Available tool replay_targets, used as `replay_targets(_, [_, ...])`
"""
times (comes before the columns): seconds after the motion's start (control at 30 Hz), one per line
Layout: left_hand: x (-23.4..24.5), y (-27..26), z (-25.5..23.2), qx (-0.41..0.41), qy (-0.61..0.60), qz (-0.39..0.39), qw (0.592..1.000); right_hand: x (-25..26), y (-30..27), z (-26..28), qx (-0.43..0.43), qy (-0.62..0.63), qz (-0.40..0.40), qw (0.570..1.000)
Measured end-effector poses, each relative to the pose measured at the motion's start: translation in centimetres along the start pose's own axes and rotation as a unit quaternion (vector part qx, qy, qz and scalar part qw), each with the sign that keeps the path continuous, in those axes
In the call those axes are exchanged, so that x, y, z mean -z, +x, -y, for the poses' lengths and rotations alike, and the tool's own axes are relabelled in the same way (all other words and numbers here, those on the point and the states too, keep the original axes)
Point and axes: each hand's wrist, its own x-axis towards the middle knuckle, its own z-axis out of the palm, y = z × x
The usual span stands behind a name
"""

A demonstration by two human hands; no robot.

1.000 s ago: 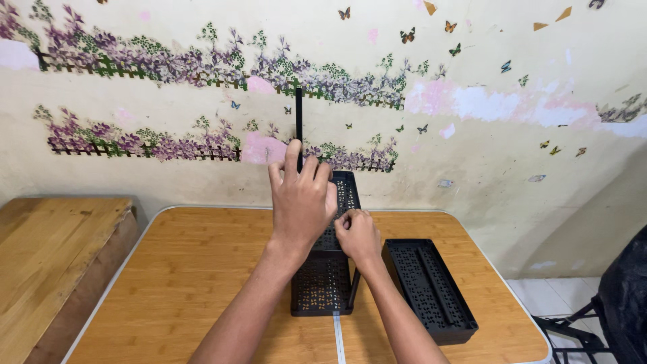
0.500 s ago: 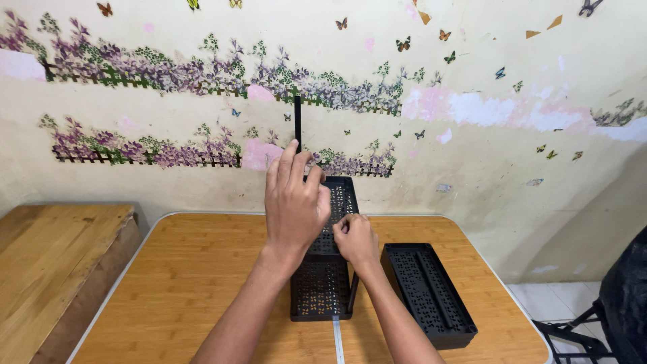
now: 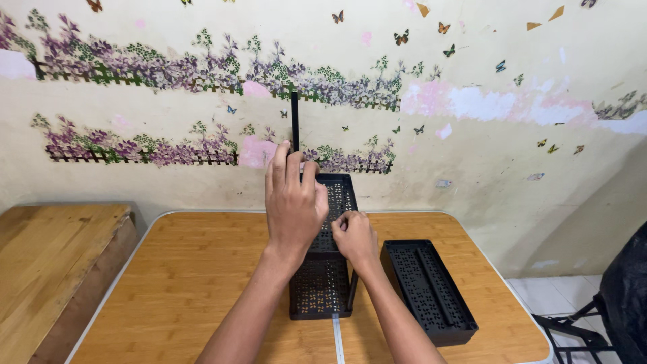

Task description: The person assembles a two-tier black plastic storage shelf by inserting vertical support rods into the shelf trays on a wooden table. The person holds the trays steady with one hand while pushing the rods into place with the other.

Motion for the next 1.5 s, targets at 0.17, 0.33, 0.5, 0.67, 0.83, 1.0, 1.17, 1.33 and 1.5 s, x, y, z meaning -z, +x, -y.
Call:
replay_targets(0.17, [-0.6,-0.2,0.4,-0.015,0.009,0.015,1.000,0.1,0.1,0.0,-0.006,0.002,0.007,1.000])
replay_targets(0.33, [-0.6,-0.3,0.3,-0.013,-0.004,0.001,1.000,0.1,-0.1,0.0,0.010,-0.004,-0.002,1.000])
replay_targets(0.5, [-0.4,0.3,0.2,0.005,-0.014,-0.016,1.000,0.4,-0.1,0.2,-0.013,-0.007,0.017,1.000])
replay_targets(0.67, [-0.4,1.7,0.6,-0.009,-0.012,-0.026,1.000,0.4,-0.1,0.5,-0.017,-0.011,0.014,1.000])
replay_targets(0.83, [0.3,2.6,0.7,0.005,-0.056,-0.025,0.998,0.5,-0.1,0.6,-0.018,-0.014,0.020,1.000])
replay_targets(1.0, [0.9,3.3,0.7,0.035,-0.112,-0.016,0.993,0.4,0.0,0.5,-0.025,-0.011,0.021,0.999])
replay_targets(1.17, [1.4,3.5,0.3,0.046,-0.159,-0.033,0.986,0.3,0.0,0.3,-0.023,-0.007,0.015,1.000])
replay_targets(1.33, [1.4,4.0,0.3,0.118,-0.276,-0.040,0.953,0.2,0.1,0.1,-0.020,-0.006,0.018,1.000])
replay_targets(1.5, [0.1,4.2,1.5,0.274,-0.432,0.000,0.859,0.0,0.1,0.0,-0.019,-0.004,0.009,1.000])
